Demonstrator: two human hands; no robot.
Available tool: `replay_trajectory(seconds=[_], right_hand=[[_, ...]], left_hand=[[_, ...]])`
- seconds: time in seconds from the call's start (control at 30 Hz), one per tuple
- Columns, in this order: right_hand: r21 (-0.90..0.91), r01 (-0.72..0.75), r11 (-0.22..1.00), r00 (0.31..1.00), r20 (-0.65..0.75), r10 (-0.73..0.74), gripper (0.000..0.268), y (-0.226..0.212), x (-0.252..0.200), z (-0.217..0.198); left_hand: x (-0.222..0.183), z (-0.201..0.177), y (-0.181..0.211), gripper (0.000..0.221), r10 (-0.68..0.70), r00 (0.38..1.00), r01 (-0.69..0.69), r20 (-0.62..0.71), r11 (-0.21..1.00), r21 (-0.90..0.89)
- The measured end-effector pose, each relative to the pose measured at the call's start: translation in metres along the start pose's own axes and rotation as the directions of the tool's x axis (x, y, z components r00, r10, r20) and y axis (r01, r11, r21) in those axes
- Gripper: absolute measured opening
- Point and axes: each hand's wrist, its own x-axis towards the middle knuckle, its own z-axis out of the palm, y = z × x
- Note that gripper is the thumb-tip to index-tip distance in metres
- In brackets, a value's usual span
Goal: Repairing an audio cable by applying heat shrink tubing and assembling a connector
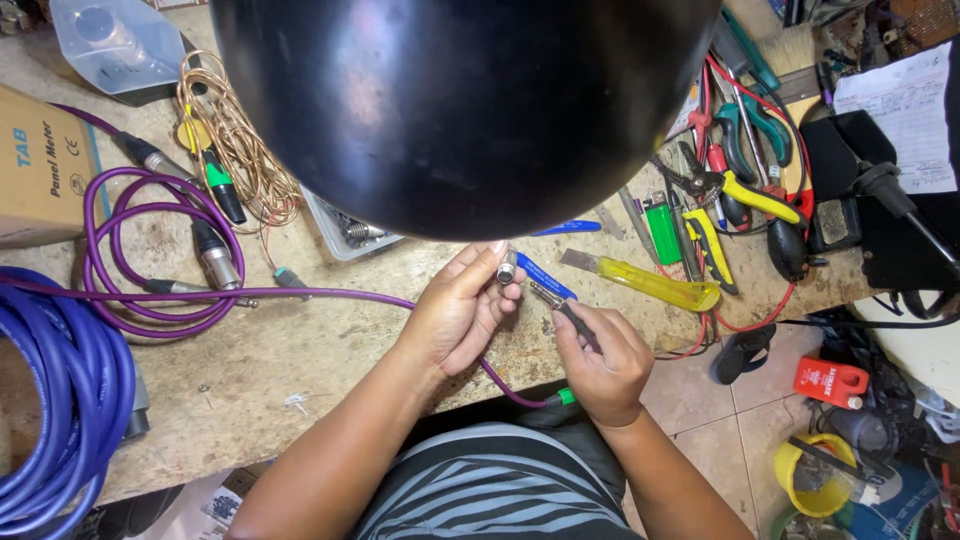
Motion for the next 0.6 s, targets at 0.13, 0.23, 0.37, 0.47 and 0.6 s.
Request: replay_trajectory(seconds=[0.13, 0.23, 0.37, 0.47, 0.6], right_hand=[[-0.003, 0.005, 1.000, 1.000, 0.005, -0.005, 0.011, -0.0014, 0.0015, -0.0004], [-0.009, 0.008, 1.000, 1.000, 0.007, -0.008, 0.011, -0.0011, 0.0012, -0.0005], [0.001, -0.004, 1.000, 1.000, 0.013, 0.004, 0.011, -0.0015, 0.0002, -0.0004], [0.007, -0.006, 1.000, 1.000, 0.012, 0.006, 0.010, -0.0002, -0.0002, 0.0005], [0.002, -0.005, 1.000, 1.000, 0.005, 0.005, 0.010, 0.0005, -0.0018, 0.0009]], left_hand=[[-0.0020, 0.0037, 0.0013, 0.020, 0.019, 1.000, -0.019, -0.006, 1.000, 0.021], [-0.0011, 0.0034, 0.0004, 0.021, 0.035, 0.999, -0.034, -0.011, 0.999, 0.026], [-0.0004, 0.0012, 0.0007, 0.020, 0.038, 0.999, -0.038, -0.027, 0.999, 0.011], [0.0006, 0.0010, 0.0008, 0.022, 0.039, 0.999, -0.039, -0.036, 0.999, -0.003], [0.0019, -0.0019, -0.0007, 0.024, 0.039, 0.999, -0.040, -0.036, 0.999, -0.019]])
